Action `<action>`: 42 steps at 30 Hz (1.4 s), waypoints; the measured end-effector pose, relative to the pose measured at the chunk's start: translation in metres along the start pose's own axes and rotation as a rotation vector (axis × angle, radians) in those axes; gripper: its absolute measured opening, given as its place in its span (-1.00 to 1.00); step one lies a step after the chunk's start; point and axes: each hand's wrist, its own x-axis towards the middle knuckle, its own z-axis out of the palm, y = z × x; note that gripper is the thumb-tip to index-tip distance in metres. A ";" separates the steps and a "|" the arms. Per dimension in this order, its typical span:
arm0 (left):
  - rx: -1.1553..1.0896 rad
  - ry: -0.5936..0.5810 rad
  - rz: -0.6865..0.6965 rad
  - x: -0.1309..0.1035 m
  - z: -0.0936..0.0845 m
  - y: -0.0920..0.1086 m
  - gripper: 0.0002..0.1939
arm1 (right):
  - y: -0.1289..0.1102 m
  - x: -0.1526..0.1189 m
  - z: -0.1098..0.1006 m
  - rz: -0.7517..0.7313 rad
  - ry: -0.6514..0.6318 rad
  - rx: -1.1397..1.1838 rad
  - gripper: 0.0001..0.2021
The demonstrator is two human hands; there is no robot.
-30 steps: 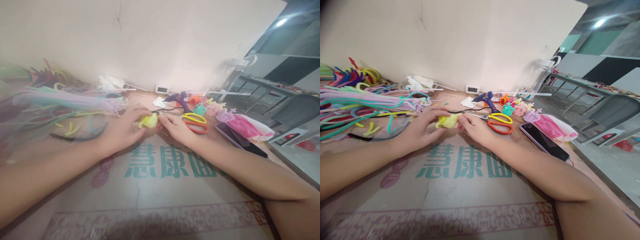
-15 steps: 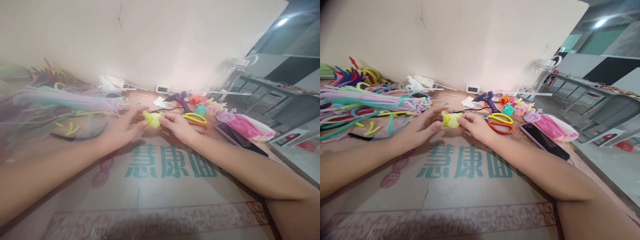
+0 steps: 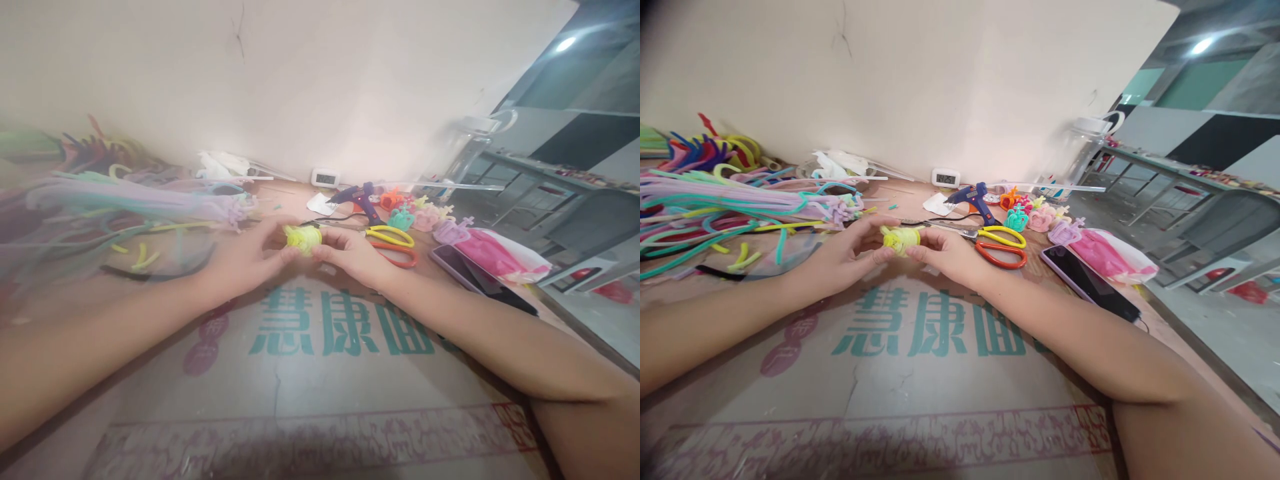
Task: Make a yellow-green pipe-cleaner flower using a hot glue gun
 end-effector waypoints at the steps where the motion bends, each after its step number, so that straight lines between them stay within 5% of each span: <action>1: 0.011 0.004 -0.015 0.000 0.000 0.001 -0.46 | 0.000 0.000 0.000 0.005 -0.013 -0.030 -0.78; 14: 0.033 -0.016 -0.003 -0.001 0.000 0.003 -0.50 | 0.000 -0.001 -0.001 0.018 0.002 -0.029 -0.75; 22: 0.042 0.023 -0.086 -0.001 -0.001 0.003 -0.48 | -0.001 0.000 0.003 0.008 0.012 -0.141 -0.90; 33: 0.018 0.016 -0.072 0.001 0.000 0.000 -0.51 | 0.000 -0.004 0.000 -0.052 0.020 -0.205 -0.71; 42: 0.037 0.021 -0.018 -0.001 0.002 0.001 -0.52 | 0.001 -0.001 0.001 -0.002 0.007 -0.093 -0.78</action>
